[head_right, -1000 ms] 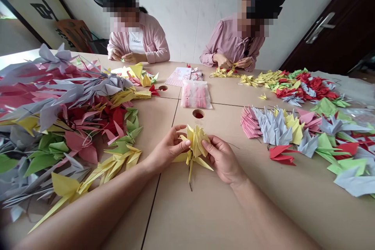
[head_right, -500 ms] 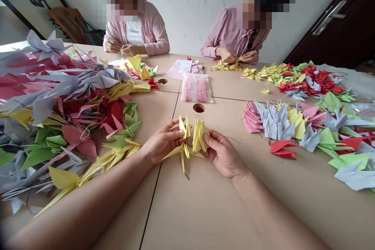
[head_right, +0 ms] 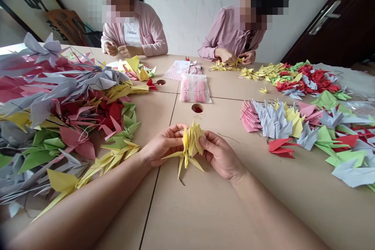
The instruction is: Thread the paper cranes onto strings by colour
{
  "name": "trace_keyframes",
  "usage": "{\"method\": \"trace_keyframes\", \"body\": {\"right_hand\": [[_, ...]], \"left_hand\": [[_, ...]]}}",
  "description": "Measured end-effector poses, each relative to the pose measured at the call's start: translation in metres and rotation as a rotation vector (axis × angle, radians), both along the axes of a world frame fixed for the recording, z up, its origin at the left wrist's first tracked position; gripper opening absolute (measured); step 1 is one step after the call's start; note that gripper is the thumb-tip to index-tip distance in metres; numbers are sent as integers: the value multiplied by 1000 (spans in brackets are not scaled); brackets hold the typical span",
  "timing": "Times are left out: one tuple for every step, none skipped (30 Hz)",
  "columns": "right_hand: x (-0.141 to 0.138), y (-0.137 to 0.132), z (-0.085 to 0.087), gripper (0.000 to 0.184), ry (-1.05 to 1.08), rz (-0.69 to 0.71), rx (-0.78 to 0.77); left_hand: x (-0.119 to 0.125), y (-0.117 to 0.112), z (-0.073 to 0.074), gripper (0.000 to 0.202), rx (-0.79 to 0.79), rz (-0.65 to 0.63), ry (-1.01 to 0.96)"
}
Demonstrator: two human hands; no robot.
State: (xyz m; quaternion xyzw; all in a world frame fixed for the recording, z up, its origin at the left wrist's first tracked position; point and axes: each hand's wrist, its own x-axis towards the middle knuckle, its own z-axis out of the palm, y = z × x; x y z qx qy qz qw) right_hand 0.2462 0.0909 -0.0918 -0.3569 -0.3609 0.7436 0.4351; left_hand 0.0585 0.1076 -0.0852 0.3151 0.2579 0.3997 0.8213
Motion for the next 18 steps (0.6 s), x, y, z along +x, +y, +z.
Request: {"method": "trace_keyframes", "body": {"right_hand": [[-1, -1, 0, 13, -19, 4, 21], [-2, -2, -1, 13, -38, 6, 43], [-3, -2, -2, 14, -58, 5, 62], [-4, -3, -3, 15, -78, -3, 82], [-4, -3, -4, 15, -99, -17, 102], [-5, -3, -4, 16, -117, -37, 121], [-5, -4, -5, 16, -131, -56, 135], [-6, -4, -6, 17, -143, -71, 145], [-6, -4, -6, 17, -152, -81, 150], [-7, -4, -6, 18, -158, -88, 149], [-7, -4, -5, 18, -159, -94, 141], [-8, -3, -4, 19, -155, -103, 127], [-9, -3, -3, 19, -147, -117, 112], [-9, -3, -2, 20, -137, -133, 97], [-9, -3, -1, 20, -127, -147, 82], [-10, -2, 0, 21, -119, -159, 72], [-10, -2, 1, 22, -115, -168, 68], [-10, -2, 2, 23, -112, -173, 67]], "left_hand": [[1, -1, 0, 31, 18, 10, 21], [2, -1, -1, 31, 39, 27, 43], [3, -2, -1, 29, 65, 50, 67], [4, -3, -1, 27, 95, 74, 92], [5, -3, -1, 24, 125, 94, 118], [6, -4, -2, 22, 151, 105, 144], [7, -4, -2, 21, 163, 108, 163], [8, -5, -2, 20, 162, 107, 174], [9, -5, -2, 20, 150, 101, 175], [9, -5, -2, 19, 131, 92, 167], [10, -5, -2, 17, 112, 88, 154], [10, -5, -1, 14, 96, 86, 141], [9, -5, -1, 11, 89, 85, 130], [9, -5, -1, 10, 89, 79, 125], [8, -4, 0, 10, 94, 73, 127], [8, -4, 0, 12, 102, 67, 134], [8, -5, 1, 14, 110, 67, 142], [8, -5, 1, 16, 115, 69, 142]]}}
